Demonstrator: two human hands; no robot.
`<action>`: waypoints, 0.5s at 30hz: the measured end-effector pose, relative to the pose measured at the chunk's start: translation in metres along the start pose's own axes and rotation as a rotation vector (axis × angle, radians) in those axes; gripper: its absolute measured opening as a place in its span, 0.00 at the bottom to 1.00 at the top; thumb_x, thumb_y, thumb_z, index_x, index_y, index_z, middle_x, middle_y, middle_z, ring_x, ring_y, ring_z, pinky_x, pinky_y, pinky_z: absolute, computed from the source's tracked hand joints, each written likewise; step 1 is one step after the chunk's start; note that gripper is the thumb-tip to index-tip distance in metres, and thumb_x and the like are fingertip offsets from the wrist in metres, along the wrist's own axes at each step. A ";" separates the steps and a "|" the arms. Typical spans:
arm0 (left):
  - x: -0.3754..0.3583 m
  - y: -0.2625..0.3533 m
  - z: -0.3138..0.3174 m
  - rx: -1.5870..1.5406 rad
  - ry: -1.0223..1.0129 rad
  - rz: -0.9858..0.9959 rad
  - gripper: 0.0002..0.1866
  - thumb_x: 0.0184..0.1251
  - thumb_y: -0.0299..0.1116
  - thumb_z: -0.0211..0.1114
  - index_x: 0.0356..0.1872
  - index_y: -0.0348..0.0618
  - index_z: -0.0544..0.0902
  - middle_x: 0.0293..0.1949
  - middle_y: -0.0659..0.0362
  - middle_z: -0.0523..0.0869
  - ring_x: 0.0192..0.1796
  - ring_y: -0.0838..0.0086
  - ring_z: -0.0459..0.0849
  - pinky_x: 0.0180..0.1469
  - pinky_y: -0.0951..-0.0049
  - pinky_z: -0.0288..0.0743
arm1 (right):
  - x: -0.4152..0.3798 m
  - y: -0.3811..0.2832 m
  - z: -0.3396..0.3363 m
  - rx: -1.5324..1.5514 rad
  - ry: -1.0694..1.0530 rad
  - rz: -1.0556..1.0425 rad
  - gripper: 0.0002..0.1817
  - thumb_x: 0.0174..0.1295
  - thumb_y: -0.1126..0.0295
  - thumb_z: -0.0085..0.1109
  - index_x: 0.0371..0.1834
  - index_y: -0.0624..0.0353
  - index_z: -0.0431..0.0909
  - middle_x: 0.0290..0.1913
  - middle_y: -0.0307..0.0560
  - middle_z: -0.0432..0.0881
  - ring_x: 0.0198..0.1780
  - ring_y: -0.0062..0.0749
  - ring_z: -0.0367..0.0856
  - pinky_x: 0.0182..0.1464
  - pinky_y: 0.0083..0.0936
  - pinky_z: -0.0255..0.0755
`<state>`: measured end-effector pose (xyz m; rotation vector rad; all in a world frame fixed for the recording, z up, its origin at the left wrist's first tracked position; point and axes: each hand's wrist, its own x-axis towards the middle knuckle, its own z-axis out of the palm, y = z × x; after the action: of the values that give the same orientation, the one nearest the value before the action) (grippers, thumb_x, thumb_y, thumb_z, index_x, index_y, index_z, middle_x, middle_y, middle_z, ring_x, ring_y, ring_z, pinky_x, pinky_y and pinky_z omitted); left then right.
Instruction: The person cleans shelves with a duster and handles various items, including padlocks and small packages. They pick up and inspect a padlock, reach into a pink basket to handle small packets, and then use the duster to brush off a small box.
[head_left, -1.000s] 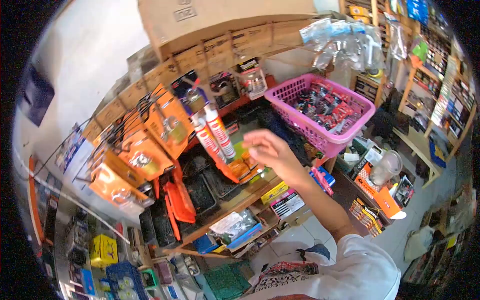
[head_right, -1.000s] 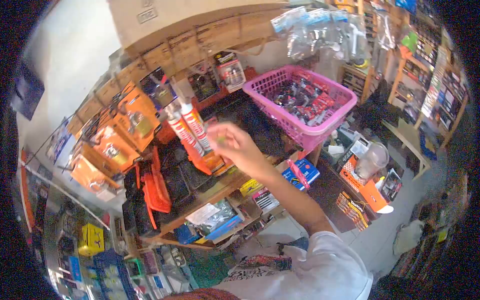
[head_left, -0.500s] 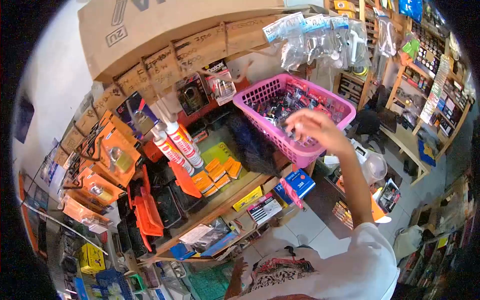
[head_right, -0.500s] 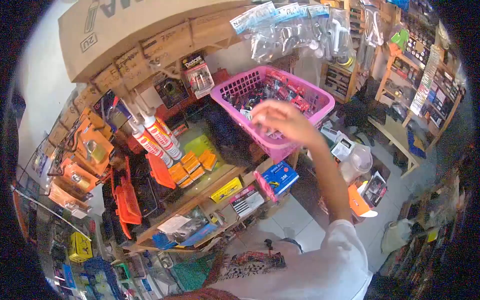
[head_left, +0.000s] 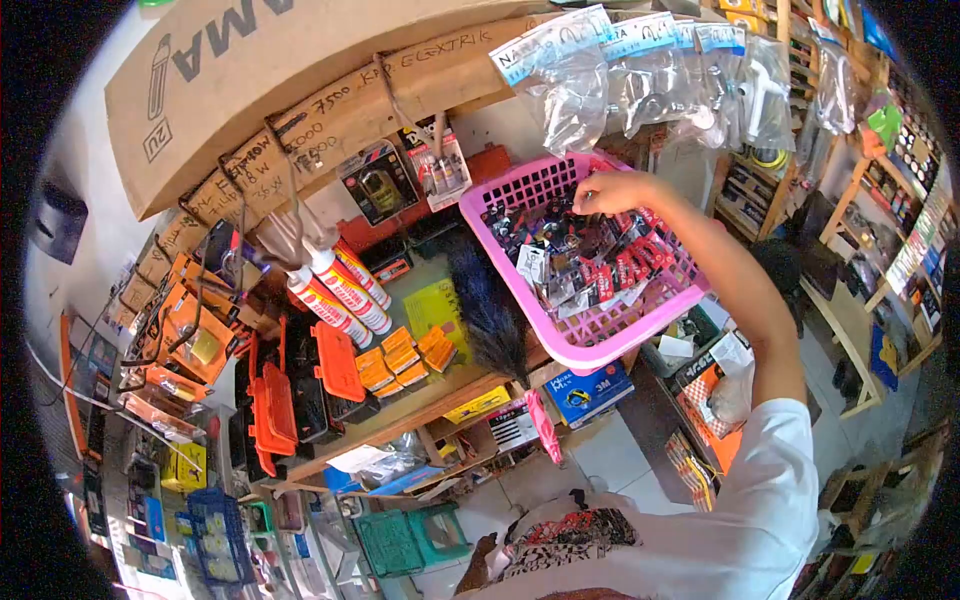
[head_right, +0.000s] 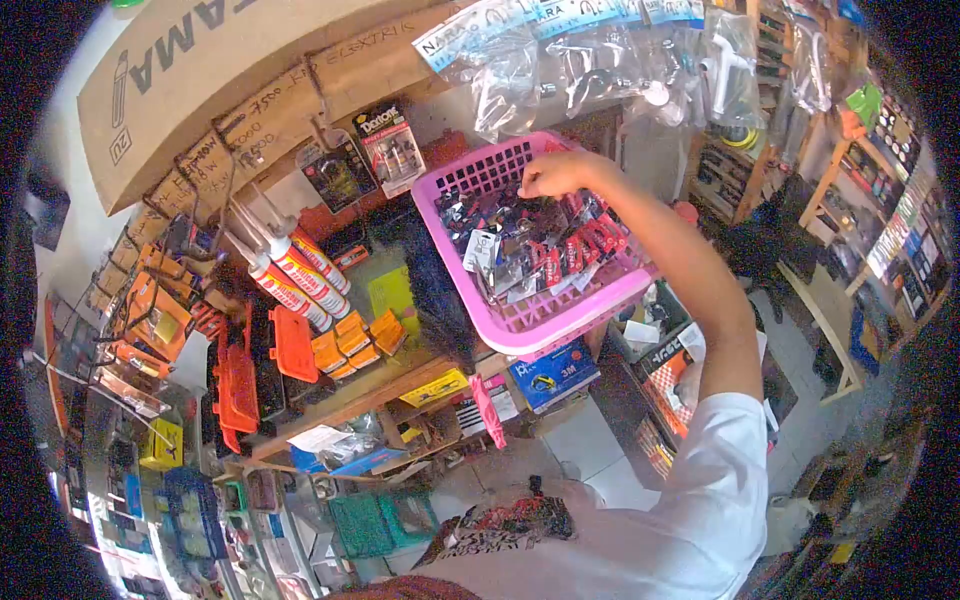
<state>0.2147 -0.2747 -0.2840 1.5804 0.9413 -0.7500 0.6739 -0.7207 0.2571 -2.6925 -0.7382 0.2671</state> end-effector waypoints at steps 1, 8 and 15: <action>-0.002 -0.001 0.003 -0.021 0.010 -0.013 0.26 0.74 0.56 0.57 0.61 0.48 0.74 0.49 0.57 0.83 0.53 0.66 0.82 0.55 0.64 0.75 | 0.011 0.000 -0.003 -0.139 -0.040 0.003 0.22 0.67 0.51 0.59 0.51 0.58 0.83 0.48 0.49 0.87 0.46 0.39 0.85 0.50 0.35 0.77; -0.020 -0.014 0.019 -0.115 0.080 -0.070 0.25 0.74 0.55 0.57 0.60 0.48 0.74 0.49 0.57 0.83 0.53 0.67 0.82 0.55 0.64 0.75 | 0.053 0.014 0.009 -0.388 -0.085 0.013 0.24 0.62 0.50 0.60 0.47 0.59 0.86 0.46 0.54 0.88 0.49 0.50 0.85 0.52 0.45 0.76; -0.030 -0.020 0.037 -0.196 0.117 -0.090 0.25 0.74 0.55 0.57 0.60 0.47 0.74 0.48 0.57 0.83 0.53 0.67 0.82 0.55 0.64 0.75 | 0.087 0.016 0.023 -0.359 -0.211 0.036 0.25 0.63 0.47 0.61 0.50 0.58 0.84 0.49 0.56 0.86 0.52 0.50 0.84 0.54 0.44 0.75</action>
<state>0.1829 -0.3144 -0.2755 1.4297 1.1420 -0.6121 0.7485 -0.6821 0.2220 -3.0518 -0.8714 0.4747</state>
